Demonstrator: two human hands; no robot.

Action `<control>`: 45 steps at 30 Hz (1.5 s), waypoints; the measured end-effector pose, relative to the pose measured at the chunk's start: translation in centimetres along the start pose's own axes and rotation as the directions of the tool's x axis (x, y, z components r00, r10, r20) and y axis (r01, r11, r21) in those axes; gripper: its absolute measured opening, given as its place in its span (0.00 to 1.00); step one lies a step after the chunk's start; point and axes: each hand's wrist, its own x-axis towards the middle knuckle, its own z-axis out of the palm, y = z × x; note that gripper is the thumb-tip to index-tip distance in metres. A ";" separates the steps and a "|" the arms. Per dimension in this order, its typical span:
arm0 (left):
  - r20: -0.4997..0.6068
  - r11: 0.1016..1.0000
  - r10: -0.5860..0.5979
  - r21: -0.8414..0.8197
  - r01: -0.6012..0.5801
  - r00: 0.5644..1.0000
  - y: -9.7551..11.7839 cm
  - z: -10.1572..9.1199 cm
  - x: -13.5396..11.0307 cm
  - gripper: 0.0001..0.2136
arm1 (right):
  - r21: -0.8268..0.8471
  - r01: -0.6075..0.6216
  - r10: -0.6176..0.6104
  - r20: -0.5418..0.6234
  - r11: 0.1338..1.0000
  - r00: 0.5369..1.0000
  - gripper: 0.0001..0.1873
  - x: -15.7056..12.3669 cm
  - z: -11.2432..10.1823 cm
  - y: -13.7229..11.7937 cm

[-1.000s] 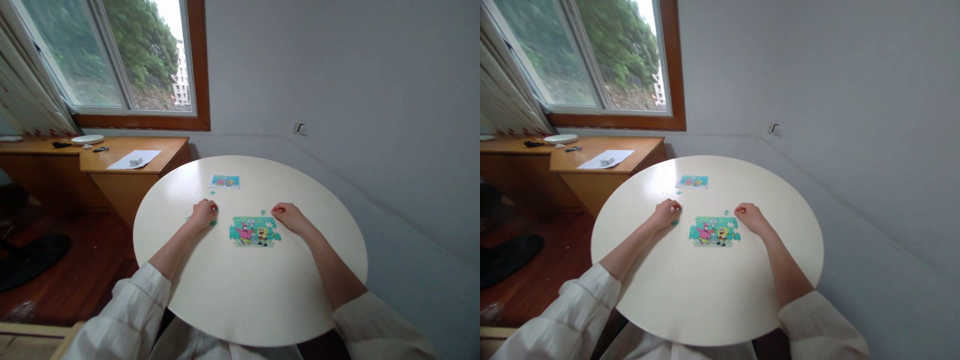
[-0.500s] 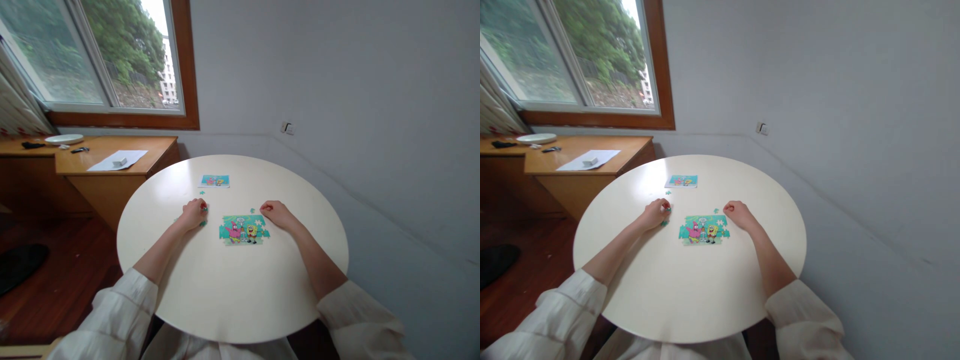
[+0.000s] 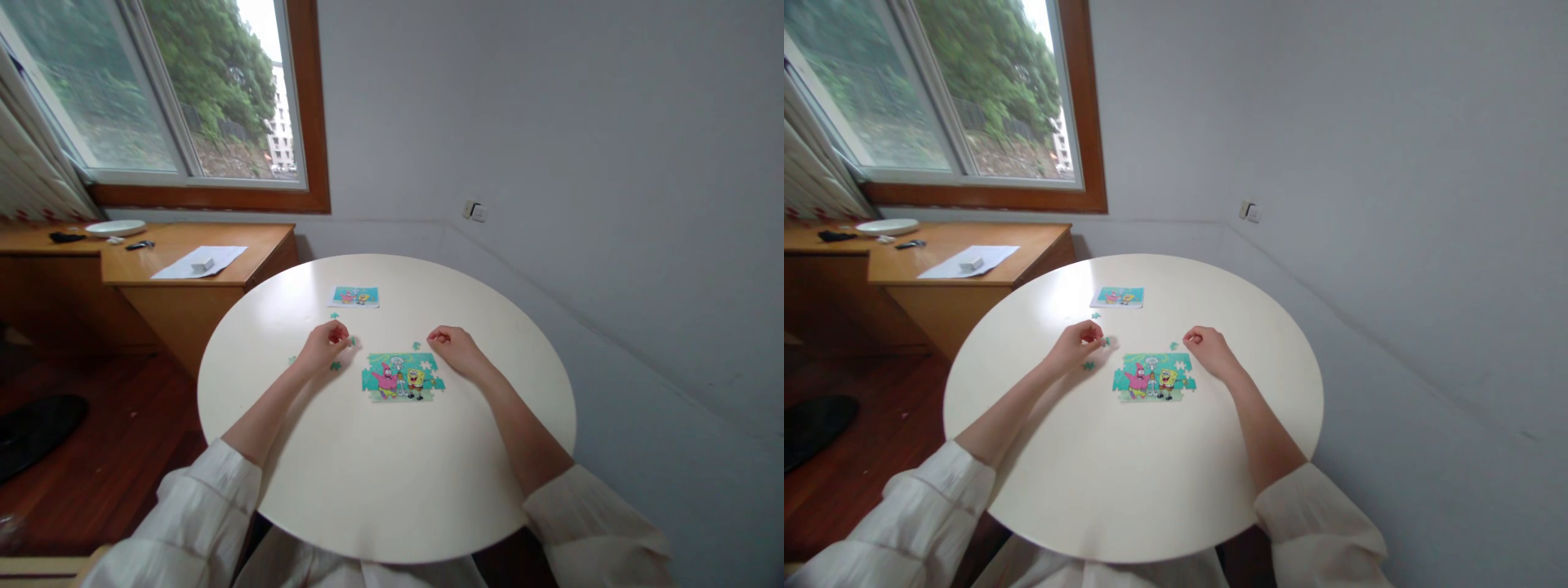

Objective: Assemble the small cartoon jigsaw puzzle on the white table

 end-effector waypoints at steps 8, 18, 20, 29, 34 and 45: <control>0.151 0.904 -0.088 -0.404 0.142 0.985 2.4 1.1 -1.0 0.13 | 0.272 0.085 -0.099 0.035 0.958 0.995 0.11 -0.8 1.2 -2.6; 0.267 0.864 -0.043 -0.473 0.170 0.963 3.5 2.6 -1.8 0.08 | 0.438 0.163 -0.267 0.187 0.884 0.945 0.15 -2.8 3.3 -6.6; 0.287 0.867 -0.031 -0.470 0.169 0.957 3.5 2.7 -1.9 0.08 | 0.451 0.167 -0.280 0.196 0.877 0.940 0.14 -2.9 3.5 -6.7; 0.330 0.859 -0.019 -0.478 0.184 0.944 3.9 2.7 -2.2 0.08 | 0.473 0.150 -0.274 0.204 0.868 0.940 0.12 -2.8 3.5 -6.5; 0.322 0.866 -0.010 -0.470 0.169 0.947 3.7 2.8 -2.1 0.09 | 0.492 0.116 -0.250 0.214 0.863 0.944 0.13 -2.7 3.4 -6.4; 0.233 0.873 -0.047 -0.463 0.154 0.971 3.6 2.8 -2.0 0.09 | 0.531 0.049 -0.159 0.164 0.846 0.974 0.13 -1.9 2.2 -5.4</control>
